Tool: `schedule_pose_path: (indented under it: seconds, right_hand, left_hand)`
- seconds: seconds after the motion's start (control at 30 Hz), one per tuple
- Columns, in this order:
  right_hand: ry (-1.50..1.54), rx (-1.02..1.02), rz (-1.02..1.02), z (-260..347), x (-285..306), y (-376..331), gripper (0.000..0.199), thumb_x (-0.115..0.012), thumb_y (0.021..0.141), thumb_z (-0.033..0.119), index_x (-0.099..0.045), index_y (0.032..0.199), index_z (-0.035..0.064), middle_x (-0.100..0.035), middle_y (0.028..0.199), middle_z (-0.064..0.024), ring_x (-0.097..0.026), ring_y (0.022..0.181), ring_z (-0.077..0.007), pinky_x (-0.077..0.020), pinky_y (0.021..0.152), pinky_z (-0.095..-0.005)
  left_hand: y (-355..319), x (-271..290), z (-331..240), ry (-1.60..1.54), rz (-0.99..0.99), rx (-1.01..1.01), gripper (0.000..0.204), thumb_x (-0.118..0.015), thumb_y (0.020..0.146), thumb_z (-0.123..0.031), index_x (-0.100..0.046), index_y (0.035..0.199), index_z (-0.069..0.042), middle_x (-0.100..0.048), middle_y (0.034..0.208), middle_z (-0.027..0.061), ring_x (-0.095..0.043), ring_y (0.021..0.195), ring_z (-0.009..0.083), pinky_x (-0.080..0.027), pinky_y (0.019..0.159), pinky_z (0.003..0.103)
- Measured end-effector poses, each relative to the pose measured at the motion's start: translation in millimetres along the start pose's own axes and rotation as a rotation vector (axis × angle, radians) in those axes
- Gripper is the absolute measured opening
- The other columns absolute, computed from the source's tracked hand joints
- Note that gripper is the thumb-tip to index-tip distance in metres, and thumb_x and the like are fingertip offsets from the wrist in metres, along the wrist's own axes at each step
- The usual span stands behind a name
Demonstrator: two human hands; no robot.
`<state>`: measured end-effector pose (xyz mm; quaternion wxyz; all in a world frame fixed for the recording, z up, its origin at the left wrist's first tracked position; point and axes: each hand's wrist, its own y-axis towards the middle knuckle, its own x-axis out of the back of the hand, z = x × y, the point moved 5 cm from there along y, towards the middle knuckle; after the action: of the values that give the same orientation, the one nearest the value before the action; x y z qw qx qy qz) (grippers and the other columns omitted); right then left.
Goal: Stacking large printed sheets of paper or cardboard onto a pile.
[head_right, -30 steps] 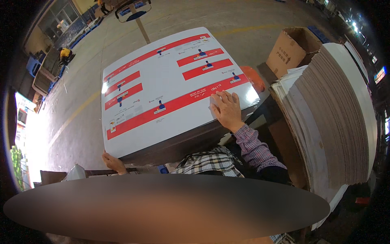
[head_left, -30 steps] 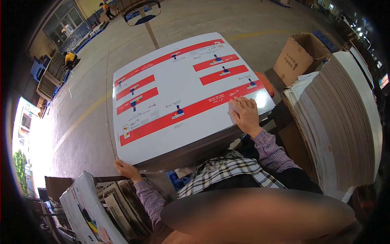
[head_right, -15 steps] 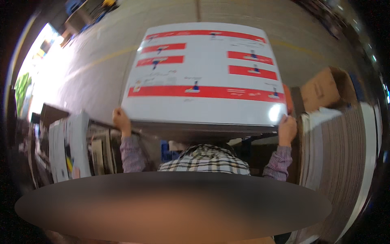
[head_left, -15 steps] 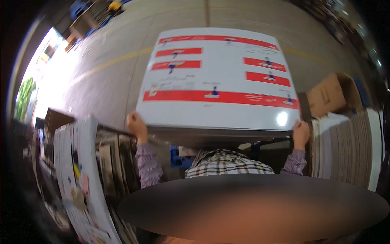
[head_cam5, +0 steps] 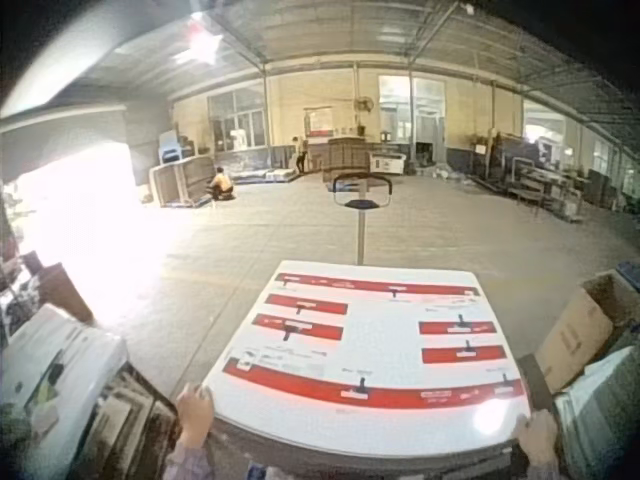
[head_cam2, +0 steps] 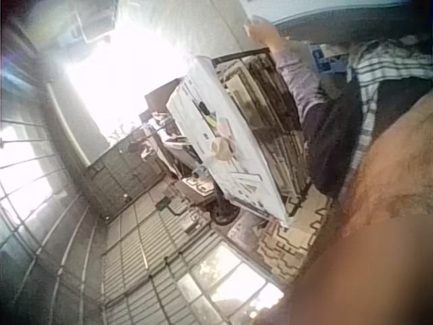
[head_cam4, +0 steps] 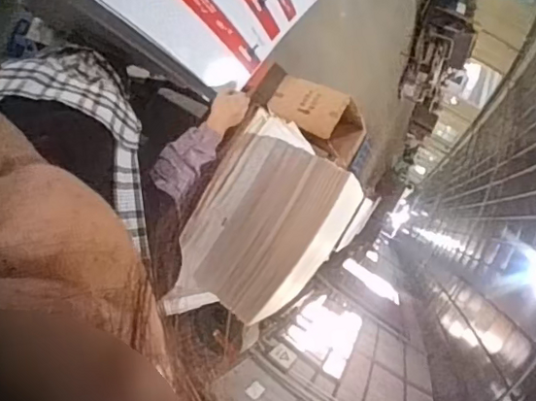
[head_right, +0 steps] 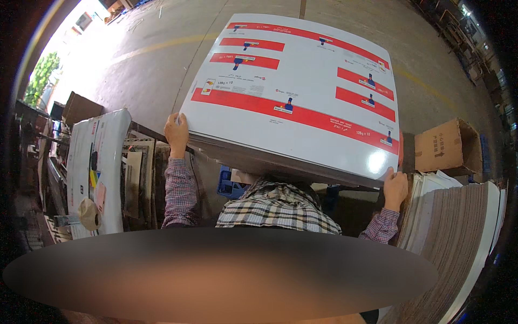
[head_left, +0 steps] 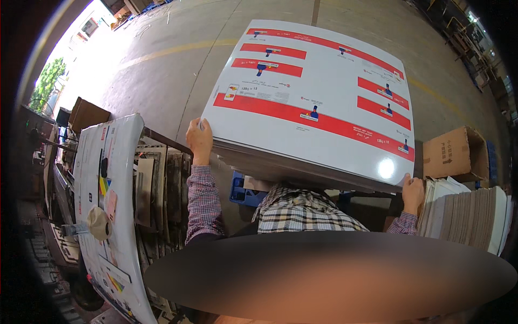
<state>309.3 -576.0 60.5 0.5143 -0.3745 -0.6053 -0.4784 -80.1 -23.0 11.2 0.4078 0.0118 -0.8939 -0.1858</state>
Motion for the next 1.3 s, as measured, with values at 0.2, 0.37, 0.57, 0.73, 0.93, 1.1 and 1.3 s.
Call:
schedule_pose_path:
  seconds: [0.2,0.37,0.57,0.73,0.93,1.1,1.3]
  right_hand:
    - [-0.171,-0.008,0.052,0.0,-1.5,-0.4,0.048,-0.044,0.092,0.041,-0.061,0.086,-0.003,-0.063,0.087,-0.0232,-0.061,0.083,-0.0395,-0.0474,0.074,-0.0486]
    - [-0.151,-0.016,0.126,-4.4,-3.1,7.6,0.049,-0.045,0.091,0.043,-0.062,0.088,-0.0027,-0.064,0.089,-0.0249,-0.062,0.083,-0.0397,-0.0472,0.075,-0.0493]
    - [-0.165,0.036,0.077,-3.2,12.6,18.3,0.056,-0.045,0.089,0.05,-0.061,0.084,-0.0032,-0.064,0.086,-0.026,-0.061,0.082,-0.0422,-0.0465,0.073,-0.0501]
    - [0.269,-0.075,0.06,-53.0,-4.6,42.5,0.056,-0.052,0.089,0.05,-0.051,0.068,-0.0017,-0.052,0.063,-0.0152,-0.053,0.06,-0.0255,-0.0411,0.058,-0.0402]
    - [1.08,-0.214,-0.106,-51.8,-19.8,20.8,0.038,-0.067,0.084,0.035,-0.064,0.079,-0.0024,-0.056,0.067,-0.0064,-0.051,0.066,-0.0126,-0.0429,0.061,-0.0287]
    - [0.496,-0.108,0.181,-33.1,-24.6,18.9,0.033,-0.062,0.085,0.03,-0.069,0.086,-0.0019,-0.064,0.093,-0.0161,-0.06,0.087,-0.0276,-0.0481,0.072,-0.0362]
    - [0.012,-0.023,0.079,-17.2,-9.1,24.3,0.045,-0.052,0.088,0.042,-0.064,0.088,-0.0011,-0.062,0.097,-0.018,-0.06,0.089,-0.0378,-0.0485,0.076,-0.048]
  left_hand:
    - [-7.2,10.8,-3.9,0.053,-0.018,-0.044,0.032,-0.057,0.086,-0.029,-0.064,0.101,-0.002,-0.066,0.094,0.0196,-0.062,0.089,0.0371,-0.047,0.078,0.044]
    - [-6.8,5.6,-4.3,0.077,-0.019,-0.043,0.031,-0.057,0.086,-0.029,-0.064,0.1,-0.003,-0.066,0.093,0.019,-0.062,0.087,0.0371,-0.048,0.076,0.043]
    - [-5.8,4.1,-5.2,0.033,-0.056,-0.104,0.033,-0.057,0.087,-0.03,-0.064,0.1,-0.001,-0.066,0.094,0.0202,-0.062,0.086,0.0378,-0.049,0.074,0.043]
    - [-4.8,1.2,-1.6,-0.032,-0.027,-0.106,0.035,-0.057,0.088,-0.029,-0.063,0.103,0.001,-0.065,0.099,0.0217,-0.062,0.091,0.0373,-0.048,0.078,0.042]
    - [-10.4,4.2,6.8,-0.099,-0.027,-0.084,0.035,-0.058,0.088,-0.027,-0.062,0.105,0.003,-0.064,0.101,0.021,-0.062,0.093,0.0344,-0.048,0.079,0.042]
    - [-12.5,2.5,0.1,-0.033,-0.045,-0.085,0.034,-0.057,0.089,-0.026,-0.062,0.105,0.003,-0.065,0.101,0.0204,-0.062,0.092,0.0351,-0.048,0.078,0.042]
    - [-10.4,2.4,-4.1,-0.001,-0.111,-0.14,0.031,-0.055,0.089,-0.025,-0.063,0.101,0.002,-0.066,0.093,0.0187,-0.063,0.085,0.0355,-0.049,0.075,0.042]
